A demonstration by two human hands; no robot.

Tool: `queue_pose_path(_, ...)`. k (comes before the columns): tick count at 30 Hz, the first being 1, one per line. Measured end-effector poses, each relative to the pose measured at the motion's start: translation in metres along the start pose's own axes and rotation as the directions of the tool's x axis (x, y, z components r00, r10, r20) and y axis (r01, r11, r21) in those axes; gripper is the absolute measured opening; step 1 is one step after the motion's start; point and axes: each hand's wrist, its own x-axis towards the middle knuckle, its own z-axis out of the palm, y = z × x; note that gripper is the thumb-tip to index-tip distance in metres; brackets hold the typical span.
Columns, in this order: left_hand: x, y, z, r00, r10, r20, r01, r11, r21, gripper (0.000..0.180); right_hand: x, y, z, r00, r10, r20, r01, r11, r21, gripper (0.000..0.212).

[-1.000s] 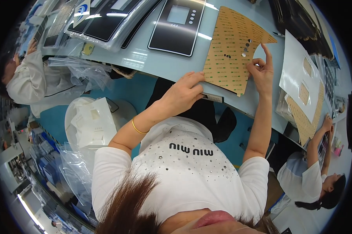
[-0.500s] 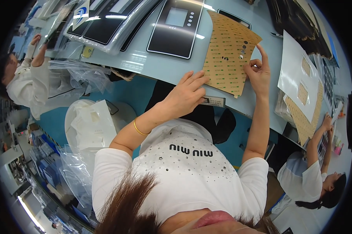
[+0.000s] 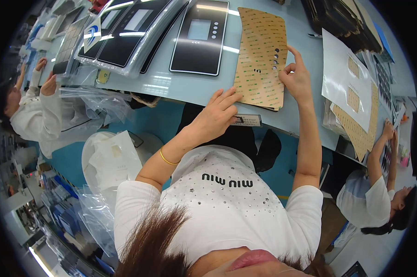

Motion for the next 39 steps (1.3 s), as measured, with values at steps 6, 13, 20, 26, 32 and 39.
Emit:
queue_pose_path(6,-0.003,0.014,-0.039,0.959,-0.255,0.123,0.283,0.884,-0.373,0.018,0.004,0.005,0.000,1.000,-0.023,0.004,0.023,0.987,-0.160,0.069)
queue_pose_path(13,0.037,-0.013,-0.085,0.877,0.481,0.002,-0.453,0.826,0.336,0.010,0.000,0.004,-0.001,0.997,-0.019,0.070,0.039,0.956,-0.292,0.071)
queue_pose_path(20,0.098,-0.057,-0.066,0.838,0.395,0.377,-0.454,0.888,0.078,0.023,0.001,0.007,-0.003,0.996,-0.037,0.081,0.058,0.956,-0.286,0.073)
queue_pose_path(26,0.159,-0.082,-0.044,0.915,0.317,0.251,-0.362,0.919,0.160,0.016,0.001,-0.019,-0.008,0.995,-0.015,0.102,0.072,0.806,-0.587,0.063)
queue_pose_path(32,0.127,-0.053,-0.043,0.872,0.385,0.301,-0.443,0.883,0.154,0.009,0.006,-0.008,-0.022,0.998,-0.039,0.058,0.065,0.829,-0.555,0.048)
queue_pose_path(39,0.078,-0.009,-0.023,0.892,0.396,0.217,-0.426,0.897,0.116,0.021,0.018,0.018,-0.019,0.986,-0.165,0.011,0.162,0.950,-0.268,0.039)
